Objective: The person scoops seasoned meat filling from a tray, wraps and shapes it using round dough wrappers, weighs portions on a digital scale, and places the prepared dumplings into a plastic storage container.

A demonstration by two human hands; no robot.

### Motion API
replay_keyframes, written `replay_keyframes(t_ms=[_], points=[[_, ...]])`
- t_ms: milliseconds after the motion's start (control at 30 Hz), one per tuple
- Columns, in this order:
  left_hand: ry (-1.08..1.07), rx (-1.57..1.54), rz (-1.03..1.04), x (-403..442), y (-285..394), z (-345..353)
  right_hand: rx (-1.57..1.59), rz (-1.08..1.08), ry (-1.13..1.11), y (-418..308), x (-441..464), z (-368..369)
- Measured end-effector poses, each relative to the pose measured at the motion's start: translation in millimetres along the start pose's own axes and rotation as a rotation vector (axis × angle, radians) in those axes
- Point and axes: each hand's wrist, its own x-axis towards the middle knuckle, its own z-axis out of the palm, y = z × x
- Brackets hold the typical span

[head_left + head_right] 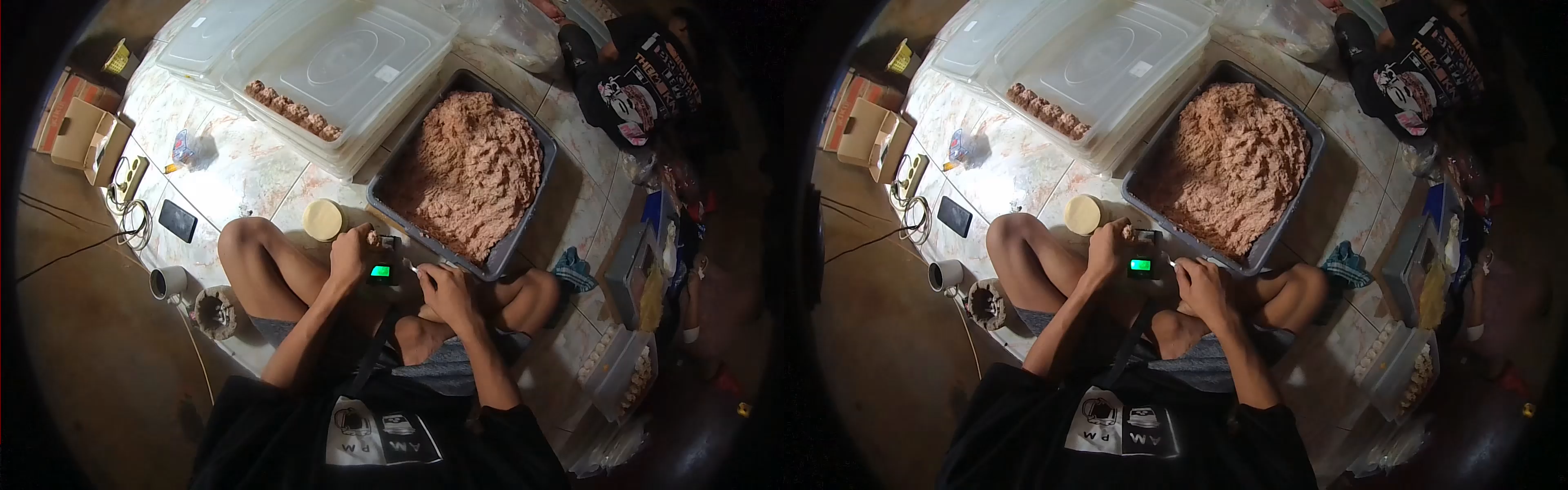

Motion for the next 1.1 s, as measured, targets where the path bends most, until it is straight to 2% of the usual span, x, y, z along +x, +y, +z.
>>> replay_keyframes(t_ms=[167,267,367,400,433,467,500,533,567,633,667,700,767,800,900,933,967,1033,1100], points=[[0.005,0.027,-0.03,-1.2,12.0,-0.3,-0.22,0.033,0.068,-30.2,-11.7,-43.1],[-0.024,-0.384,-0.016,4.5,-21.5,8.2,-0.016,0.04,0.084,-21.9,-7.7,-12.6],[-0.015,-0.446,0.034,-10.1,10.8,-32.0,-0.007,0.017,0.117,-7.7,-14.6,7.9],[0.018,-0.518,0.18,-13.1,8.2,-38.0,0.028,0.02,0.132,-15.6,-12.0,-0.5],[-0.01,-0.647,0.127,-17.1,14.0,-49.8,0.065,0.026,0.137,-21.1,-10.6,-3.1],[-0.052,-0.777,0.062,-29.0,20.2,-62.6,-0.027,-0.045,0.21,-21.5,-8.4,2.2],[-0.097,-0.915,0.005,-38.1,29.3,-71.6,-0.086,-0.03,0.165,-21.6,-13.0,2.1],[0.074,-0.726,0.169,-43.7,34.5,-76.1,-0.152,-0.029,0.132,-20.1,-9.3,-1.5],[0.153,-0.755,0.236,-42.2,36.2,-81.6,-0.213,-0.029,0.1,-19.6,-3.0,-3.5],[0.327,-0.802,0.327,-54.1,35.0,-94.0,-0.026,-0.043,0.165,-54.4,8.7,-42.5],[0.31,-0.872,0.175,-68.4,54.6,-112.0,-0.012,-0.052,0.275,-68.0,9.2,-55.0],[0.312,-0.911,0.17,-72.6,42.8,-112.8,-0.004,-0.08,0.404,-73.2,20.4,-66.4],[0.377,-0.671,0.247,-72.2,42.3,-120.0,-0.079,0.023,0.379,-62.5,41.6,-78.4],[0.346,-0.71,0.201,-70.7,48.1,-120.5,-0.169,-0.039,0.337,-40.5,58.1,-76.7],[0.233,-0.802,0.135,-63.3,90.5,-127.5,-0.222,-0.31,0.524,-56.1,73.2,-61.3],[0.366,-0.733,0.273,-63.3,80.6,-123.6,-0.247,-0.359,0.487,-71.9,66.2,-60.4],[0.488,-0.657,0.397,-66.7,65.5,-116.0,-0.169,-0.3,0.298,-80.0,51.9,-54.9],[0.399,-1.15,0.231,-64.3,43.2,-116.5,-0.023,-0.18,-0.047,-92.5,39.0,-45.7],[0.37,-1.177,0.197,-64.2,37.4,-114.3,-0.217,-0.221,-0.089,-71.7,44.3,-3.7]])
